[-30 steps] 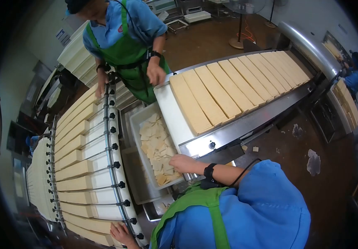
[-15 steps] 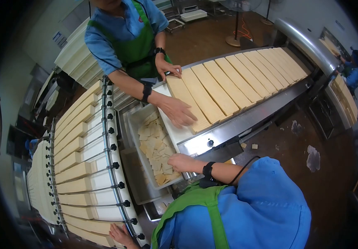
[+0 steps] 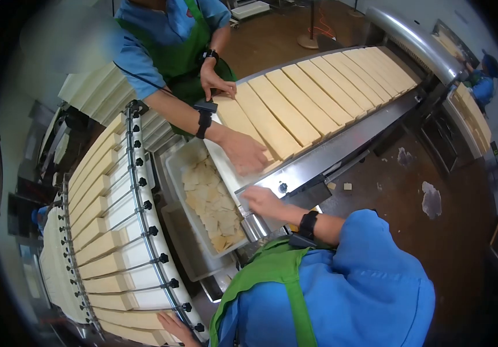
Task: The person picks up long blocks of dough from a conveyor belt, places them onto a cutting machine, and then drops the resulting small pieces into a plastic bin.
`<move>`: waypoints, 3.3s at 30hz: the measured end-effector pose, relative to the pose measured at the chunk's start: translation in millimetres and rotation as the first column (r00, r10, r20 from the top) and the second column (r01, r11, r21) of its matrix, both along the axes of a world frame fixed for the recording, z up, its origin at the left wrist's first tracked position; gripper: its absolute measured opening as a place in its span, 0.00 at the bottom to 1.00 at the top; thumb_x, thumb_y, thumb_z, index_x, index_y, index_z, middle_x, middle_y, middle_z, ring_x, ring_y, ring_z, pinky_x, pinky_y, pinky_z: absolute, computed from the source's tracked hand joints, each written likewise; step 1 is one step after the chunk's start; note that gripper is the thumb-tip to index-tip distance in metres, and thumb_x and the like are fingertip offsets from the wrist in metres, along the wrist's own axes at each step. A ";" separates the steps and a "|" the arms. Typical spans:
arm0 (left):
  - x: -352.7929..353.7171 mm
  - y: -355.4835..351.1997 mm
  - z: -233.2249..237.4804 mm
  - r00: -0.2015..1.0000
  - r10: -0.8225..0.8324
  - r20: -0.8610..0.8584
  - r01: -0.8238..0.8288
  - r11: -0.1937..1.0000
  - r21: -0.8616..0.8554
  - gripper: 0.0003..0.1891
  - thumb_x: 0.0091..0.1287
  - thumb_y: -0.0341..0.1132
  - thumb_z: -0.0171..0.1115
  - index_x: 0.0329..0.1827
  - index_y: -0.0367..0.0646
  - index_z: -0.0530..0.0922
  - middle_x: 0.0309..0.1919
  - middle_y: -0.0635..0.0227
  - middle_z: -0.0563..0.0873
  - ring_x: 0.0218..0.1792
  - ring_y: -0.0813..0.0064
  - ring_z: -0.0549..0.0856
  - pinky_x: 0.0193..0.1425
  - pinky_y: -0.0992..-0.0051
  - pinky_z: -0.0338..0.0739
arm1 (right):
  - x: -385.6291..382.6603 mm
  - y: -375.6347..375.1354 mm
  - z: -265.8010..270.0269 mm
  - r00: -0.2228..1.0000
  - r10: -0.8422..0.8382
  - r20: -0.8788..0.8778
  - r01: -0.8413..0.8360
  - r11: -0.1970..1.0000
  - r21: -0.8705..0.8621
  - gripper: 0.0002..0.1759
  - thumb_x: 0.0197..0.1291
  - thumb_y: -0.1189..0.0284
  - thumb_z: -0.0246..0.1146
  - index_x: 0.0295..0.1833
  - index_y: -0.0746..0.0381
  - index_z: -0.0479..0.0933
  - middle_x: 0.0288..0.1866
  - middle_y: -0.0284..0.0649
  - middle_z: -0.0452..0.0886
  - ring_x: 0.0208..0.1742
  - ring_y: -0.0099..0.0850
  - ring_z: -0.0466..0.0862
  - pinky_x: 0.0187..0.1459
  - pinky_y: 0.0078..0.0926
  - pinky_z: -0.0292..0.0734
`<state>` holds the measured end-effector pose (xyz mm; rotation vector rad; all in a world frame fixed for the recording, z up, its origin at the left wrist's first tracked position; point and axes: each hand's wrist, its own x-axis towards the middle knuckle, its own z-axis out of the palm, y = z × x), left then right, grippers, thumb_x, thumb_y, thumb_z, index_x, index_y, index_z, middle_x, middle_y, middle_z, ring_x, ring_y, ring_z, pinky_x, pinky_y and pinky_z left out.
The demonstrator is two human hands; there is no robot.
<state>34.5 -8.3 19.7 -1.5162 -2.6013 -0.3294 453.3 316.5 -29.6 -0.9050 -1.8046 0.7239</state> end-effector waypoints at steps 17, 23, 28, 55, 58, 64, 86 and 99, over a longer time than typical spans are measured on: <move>177.1 258.6 47.4 0.698 -0.698 0.161 0.629 0.705 0.326 0.23 0.57 0.27 0.56 0.56 0.31 0.67 0.57 0.46 0.70 0.58 0.50 0.69 0.62 0.61 0.62 | 96.2 76.3 -3.4 0.807 -0.470 0.358 0.566 0.790 -0.237 0.23 0.45 0.72 0.61 0.46 0.72 0.64 0.52 0.62 0.61 0.44 0.60 0.72 0.47 0.44 0.71; 302.1 407.0 29.7 0.376 -0.902 0.210 0.784 0.431 0.446 0.25 0.58 0.30 0.56 0.58 0.30 0.64 0.57 0.46 0.69 0.58 0.49 0.69 0.62 0.63 0.63 | 91.6 73.5 19.3 0.831 -0.362 0.422 0.506 0.808 -0.303 0.21 0.47 0.74 0.61 0.44 0.74 0.62 0.52 0.66 0.59 0.42 0.61 0.73 0.43 0.44 0.73; 353.7 565.3 -25.7 0.437 -0.887 0.150 0.802 0.460 0.381 0.25 0.58 0.32 0.54 0.58 0.28 0.63 0.56 0.44 0.69 0.57 0.50 0.69 0.61 0.60 0.62 | 91.7 73.0 12.3 0.846 -0.310 0.433 0.457 0.841 -0.289 0.23 0.50 0.77 0.60 0.47 0.76 0.59 0.57 0.77 0.50 0.37 0.63 0.74 0.38 0.43 0.76; 171.9 452.1 -75.5 0.301 -0.370 0.879 -0.107 0.903 0.417 0.17 0.52 0.30 0.68 0.38 0.42 0.67 0.38 0.67 0.78 0.40 0.77 0.77 0.43 0.78 0.72 | 68.4 129.9 42.8 0.673 0.090 0.734 0.272 0.893 -0.359 0.44 0.35 0.65 0.70 0.60 0.63 0.58 0.54 0.53 0.63 0.48 0.50 0.74 0.49 0.40 0.74; 134.1 398.7 -67.0 0.361 -0.462 0.811 -0.328 0.751 0.573 0.18 0.54 0.28 0.65 0.43 0.42 0.65 0.37 0.67 0.77 0.39 0.78 0.76 0.42 0.80 0.72 | 24.5 122.0 52.1 0.745 0.008 0.668 0.112 0.984 -0.138 0.43 0.33 0.69 0.71 0.58 0.62 0.60 0.54 0.53 0.63 0.47 0.50 0.74 0.47 0.40 0.75; 5.8 238.2 34.3 0.729 -0.051 0.683 -0.555 0.540 0.633 0.14 0.68 0.37 0.48 0.42 0.35 0.76 0.34 0.65 0.80 0.35 0.74 0.78 0.43 0.76 0.72 | -105.3 46.5 103.5 0.771 0.486 0.411 -0.422 0.874 -0.242 0.45 0.35 0.61 0.72 0.61 0.63 0.60 0.56 0.52 0.63 0.53 0.51 0.72 0.52 0.38 0.71; -218.9 65.6 51.7 0.956 0.231 -0.184 -0.229 0.973 0.033 0.17 0.58 0.44 0.56 0.40 0.37 0.77 0.42 0.52 0.80 0.50 0.54 0.73 0.54 0.58 0.64 | -351.2 -135.4 79.3 0.613 0.788 0.062 -0.693 0.574 -0.437 0.28 0.48 0.74 0.55 0.59 0.65 0.64 0.57 0.50 0.69 0.56 0.43 0.72 0.56 0.29 0.66; -216.1 87.9 42.0 0.924 0.369 0.095 -0.321 0.888 -0.328 0.29 0.64 0.45 0.50 0.62 0.33 0.63 0.62 0.44 0.63 0.64 0.50 0.61 0.66 0.62 0.57 | -281.3 -58.8 66.1 0.784 0.559 -0.271 -0.620 0.686 -0.380 0.30 0.44 0.78 0.53 0.58 0.66 0.64 0.50 0.48 0.72 0.52 0.41 0.73 0.56 0.30 0.66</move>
